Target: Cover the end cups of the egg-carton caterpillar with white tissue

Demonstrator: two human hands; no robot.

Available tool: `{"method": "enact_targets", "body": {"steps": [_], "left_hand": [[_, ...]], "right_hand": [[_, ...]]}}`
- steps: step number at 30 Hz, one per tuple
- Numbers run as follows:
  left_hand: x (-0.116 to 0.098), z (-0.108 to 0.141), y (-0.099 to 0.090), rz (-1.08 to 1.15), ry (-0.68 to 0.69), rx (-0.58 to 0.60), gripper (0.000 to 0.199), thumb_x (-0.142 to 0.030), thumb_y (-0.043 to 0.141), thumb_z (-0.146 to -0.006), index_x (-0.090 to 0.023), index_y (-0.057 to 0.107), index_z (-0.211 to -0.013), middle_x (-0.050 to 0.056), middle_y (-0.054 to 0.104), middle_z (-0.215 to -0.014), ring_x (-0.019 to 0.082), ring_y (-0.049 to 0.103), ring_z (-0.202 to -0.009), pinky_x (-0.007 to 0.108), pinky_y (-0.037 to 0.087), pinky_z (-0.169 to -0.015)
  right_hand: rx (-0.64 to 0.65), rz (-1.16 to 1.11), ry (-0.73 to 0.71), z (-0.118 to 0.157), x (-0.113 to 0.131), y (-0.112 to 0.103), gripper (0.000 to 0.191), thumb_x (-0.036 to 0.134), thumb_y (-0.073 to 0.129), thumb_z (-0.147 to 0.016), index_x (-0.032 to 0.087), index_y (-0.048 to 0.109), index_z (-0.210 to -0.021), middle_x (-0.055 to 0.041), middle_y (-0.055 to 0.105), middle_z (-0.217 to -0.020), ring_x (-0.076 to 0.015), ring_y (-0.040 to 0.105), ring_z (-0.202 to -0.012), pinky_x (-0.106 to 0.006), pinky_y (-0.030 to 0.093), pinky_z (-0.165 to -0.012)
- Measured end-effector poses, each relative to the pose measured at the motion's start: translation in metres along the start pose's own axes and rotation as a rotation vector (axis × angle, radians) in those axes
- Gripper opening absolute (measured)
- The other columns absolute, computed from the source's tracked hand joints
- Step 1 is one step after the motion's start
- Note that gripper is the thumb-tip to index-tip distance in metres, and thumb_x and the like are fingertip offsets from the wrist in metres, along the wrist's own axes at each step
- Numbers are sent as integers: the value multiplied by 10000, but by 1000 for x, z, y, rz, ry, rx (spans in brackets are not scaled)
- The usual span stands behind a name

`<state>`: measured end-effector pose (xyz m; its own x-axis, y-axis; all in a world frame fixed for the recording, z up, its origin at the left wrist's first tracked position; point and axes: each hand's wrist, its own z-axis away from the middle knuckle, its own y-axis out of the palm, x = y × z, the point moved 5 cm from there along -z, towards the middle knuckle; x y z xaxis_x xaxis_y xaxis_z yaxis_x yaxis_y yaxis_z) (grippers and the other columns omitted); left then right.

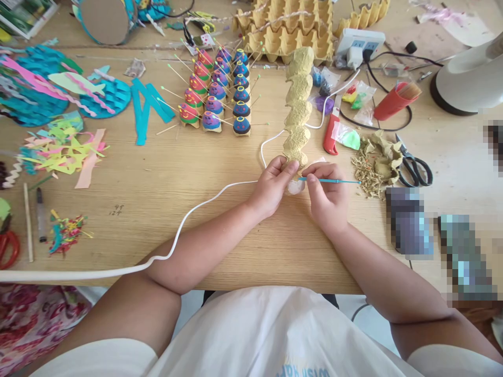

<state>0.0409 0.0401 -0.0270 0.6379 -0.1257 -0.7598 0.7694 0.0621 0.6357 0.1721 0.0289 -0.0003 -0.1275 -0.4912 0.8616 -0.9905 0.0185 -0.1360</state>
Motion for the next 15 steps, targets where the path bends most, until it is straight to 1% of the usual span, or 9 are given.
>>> {"method": "enact_targets", "body": {"steps": [2, 7, 10, 12, 15], "left_hand": [[-1, 0, 0, 10, -4, -3, 403, -374, 857, -931, -198, 528, -779, -60, 514, -744, 73, 468, -680, 207, 421, -665], [-3, 1, 1, 24, -38, -36, 416, -326, 849, -939, -196, 498, -755, -60, 481, -739, 72, 451, -669, 202, 431, -676], [-4, 1, 2, 31, -32, -29, 408, -326, 851, -936, -196, 508, -756, -59, 480, -731, 75, 447, -669, 201, 431, -677], [-4, 2, 2, 26, -23, -23, 410, -332, 857, -932, -196, 511, -758, -61, 483, -730, 75, 448, -673, 198, 432, -680], [-3, 2, 2, 8, -34, -36, 419, -340, 864, -926, -196, 506, -763, -63, 496, -738, 73, 466, -687, 196, 440, -697]], "right_hand": [[7, -14, 15, 0, -2, 0, 170, 328, 666, -1024, 257, 581, -895, -34, 704, -966, -200, 669, -907, -417, 545, -885], [57, 38, -47, 0, 2, 3, 180, 324, 687, -1004, 262, 590, -866, -38, 710, -949, -215, 680, -918, -440, 555, -891], [54, 34, -15, 0, 2, 2, 180, 335, 678, -1011, 263, 588, -872, -41, 713, -961, -216, 682, -930, -444, 560, -900], [59, 20, -1, 0, 2, 3, 168, 321, 671, -1013, 259, 588, -880, -43, 711, -976, -215, 681, -941, -441, 557, -907], [62, 34, -31, 0, 2, 3, 149, 271, 667, -1000, 256, 587, -875, -37, 705, -956, -208, 677, -921, -425, 546, -888]]}}
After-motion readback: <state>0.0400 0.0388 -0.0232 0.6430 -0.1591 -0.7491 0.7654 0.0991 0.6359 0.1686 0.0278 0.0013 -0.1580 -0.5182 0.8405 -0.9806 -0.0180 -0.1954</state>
